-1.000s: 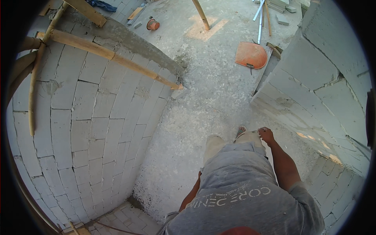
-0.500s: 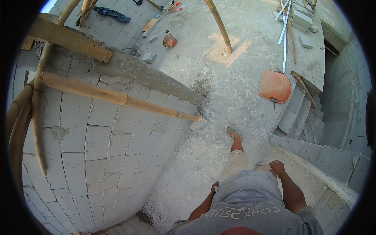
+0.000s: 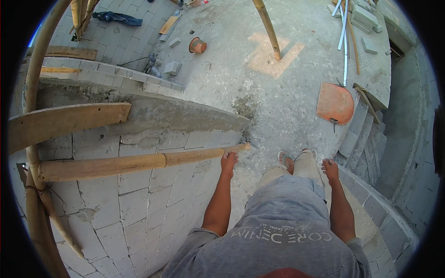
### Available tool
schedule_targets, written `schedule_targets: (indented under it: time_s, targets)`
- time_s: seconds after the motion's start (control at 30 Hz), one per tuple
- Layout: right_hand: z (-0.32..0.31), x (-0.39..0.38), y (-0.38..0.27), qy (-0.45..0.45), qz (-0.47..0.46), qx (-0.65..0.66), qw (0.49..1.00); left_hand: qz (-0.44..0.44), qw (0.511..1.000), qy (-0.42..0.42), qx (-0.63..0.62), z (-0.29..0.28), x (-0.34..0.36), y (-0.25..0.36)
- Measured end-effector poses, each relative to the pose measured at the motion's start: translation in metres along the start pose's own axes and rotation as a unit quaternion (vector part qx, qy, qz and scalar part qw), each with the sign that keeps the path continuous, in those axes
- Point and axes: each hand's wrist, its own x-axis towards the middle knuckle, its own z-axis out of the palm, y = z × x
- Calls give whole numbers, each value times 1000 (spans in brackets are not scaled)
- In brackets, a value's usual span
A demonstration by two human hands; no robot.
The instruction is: The person repositions a wooden ladder, scoops mortar from a bucket with a trowel, and applies the mortar onto the upper seam of a brick wall.
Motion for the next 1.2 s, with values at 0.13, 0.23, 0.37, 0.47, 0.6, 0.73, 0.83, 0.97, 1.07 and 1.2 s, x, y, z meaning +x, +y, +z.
schedule_targets:
  time_s: [0.13, 0.23, 0.37, 0.47, 0.6, 0.73, 0.83, 0.97, 1.07, 1.2]
  targets:
    - [17, 22, -20, -4, 25, -25, 999, 18, 1000, -7, -19, 11, 18, 27]
    - [27, 55, 8, -8, 52, -94, 994, -28, 999, -21, -5, 13, 13, 13]
    - [19, 113, 65, -27, 1, -250, 968, -167, 984, -21, 63, 13, -2, -34]
    - [18, 170, 64, -130, 25, -318, 939, -240, 968, 22, 68, -2, -29, -70]
    - [24, 230, -66, -122, 166, -107, 973, -301, 950, 38, 78, 44, -56, -37]
    - [88, 266, -280, -196, 67, -217, 954, -316, 943, 100, -18, 100, -49, -9]
    - [109, 296, -420, -126, 23, -165, 978, -309, 941, 113, -83, 141, -14, 32]
    - [147, 340, -522, -139, -28, -198, 970, -297, 929, 148, -165, 175, 26, 72]
    - [170, 371, -550, -142, -16, -254, 957, -292, 921, 151, -210, 188, 65, 97]
    - [222, 385, -560, -209, 22, -356, 911, -278, 909, 164, -264, 197, 112, 118]
